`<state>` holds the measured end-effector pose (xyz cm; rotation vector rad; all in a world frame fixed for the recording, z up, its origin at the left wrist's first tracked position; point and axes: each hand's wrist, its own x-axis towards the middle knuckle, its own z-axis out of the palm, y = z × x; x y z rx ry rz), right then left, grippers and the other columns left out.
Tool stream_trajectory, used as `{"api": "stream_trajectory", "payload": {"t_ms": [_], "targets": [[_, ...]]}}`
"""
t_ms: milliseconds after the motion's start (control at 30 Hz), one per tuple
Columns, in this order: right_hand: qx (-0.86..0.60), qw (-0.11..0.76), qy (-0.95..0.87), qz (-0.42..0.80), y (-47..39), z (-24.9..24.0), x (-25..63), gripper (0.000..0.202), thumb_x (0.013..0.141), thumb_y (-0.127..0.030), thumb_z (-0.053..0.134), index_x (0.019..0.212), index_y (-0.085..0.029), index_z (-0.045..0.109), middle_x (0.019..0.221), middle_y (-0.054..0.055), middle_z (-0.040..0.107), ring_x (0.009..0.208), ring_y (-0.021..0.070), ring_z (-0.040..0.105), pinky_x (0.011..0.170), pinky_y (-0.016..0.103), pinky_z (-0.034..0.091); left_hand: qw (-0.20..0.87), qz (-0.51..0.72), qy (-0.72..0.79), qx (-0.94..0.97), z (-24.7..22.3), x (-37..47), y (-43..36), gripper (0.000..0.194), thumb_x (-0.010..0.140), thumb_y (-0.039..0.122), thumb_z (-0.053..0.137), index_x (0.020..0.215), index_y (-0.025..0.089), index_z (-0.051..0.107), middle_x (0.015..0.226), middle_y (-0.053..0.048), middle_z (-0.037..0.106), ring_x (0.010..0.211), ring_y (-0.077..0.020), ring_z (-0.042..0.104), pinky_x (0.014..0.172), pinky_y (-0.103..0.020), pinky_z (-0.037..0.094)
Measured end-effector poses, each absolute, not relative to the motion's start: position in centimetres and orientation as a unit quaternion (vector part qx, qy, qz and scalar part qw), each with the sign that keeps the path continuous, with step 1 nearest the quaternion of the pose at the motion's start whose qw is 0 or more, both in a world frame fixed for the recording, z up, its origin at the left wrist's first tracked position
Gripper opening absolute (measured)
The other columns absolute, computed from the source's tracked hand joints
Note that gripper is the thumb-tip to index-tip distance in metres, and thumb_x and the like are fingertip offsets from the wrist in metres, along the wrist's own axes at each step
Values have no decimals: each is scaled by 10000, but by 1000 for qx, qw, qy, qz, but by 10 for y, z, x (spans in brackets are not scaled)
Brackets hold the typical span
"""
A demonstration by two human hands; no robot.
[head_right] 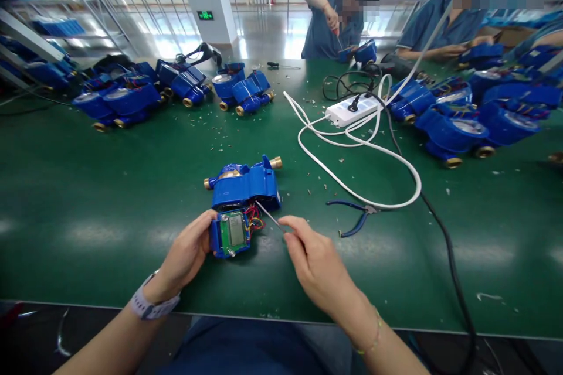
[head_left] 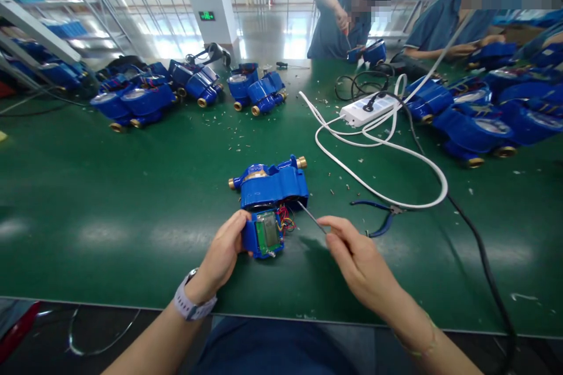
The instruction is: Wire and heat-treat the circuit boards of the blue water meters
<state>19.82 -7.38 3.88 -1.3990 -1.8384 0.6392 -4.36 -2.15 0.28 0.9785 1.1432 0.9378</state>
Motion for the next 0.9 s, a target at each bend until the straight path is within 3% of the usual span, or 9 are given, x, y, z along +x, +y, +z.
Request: {"api": "stream_trajectory", "payload": {"t_ms": [200,367,500,633,900], "targets": [[-540,317,-736,257,-74,30,179,303,978,-192,375,1223,-181,552,888,59,692,664,166,649,556,248,461,648,397,483,436,-3,-47,-22,468,716,561,759,879,174,554,772,-1,647,624,-118,579,554,-203,452],[-510,277,-771,262,-76,30,179,390,998,-178,395,1364,-231,520,1164,78,673,976,230,672,844,377,543,648,420,476,421,1,-53,-16,459,729,501,762,1019,162,654,906,-50,716,763,-178,658,690,-265,533],[-493,244,-788,274,-76,34,177,386,1001,-201,411,1367,-244,528,1095,83,651,866,226,659,748,383,558,656,419,480,406,3,-59,-13,519,678,491,793,1044,132,713,919,-100,753,772,-228,700,677,-297,557],[-477,280,-777,301,-72,39,171,370,948,-145,433,1287,-198,571,1090,94,599,869,206,629,727,360,547,666,401,492,392,5,-62,-13,519,656,501,799,998,115,735,831,-101,759,688,-226,704,632,-299,559],[-479,287,-775,295,-70,38,163,346,959,-133,417,1253,-184,593,1021,83,625,842,191,635,685,323,542,682,370,466,425,-6,-69,-18,430,831,518,657,983,122,728,776,-72,731,629,-166,642,581,-237,493]]}}
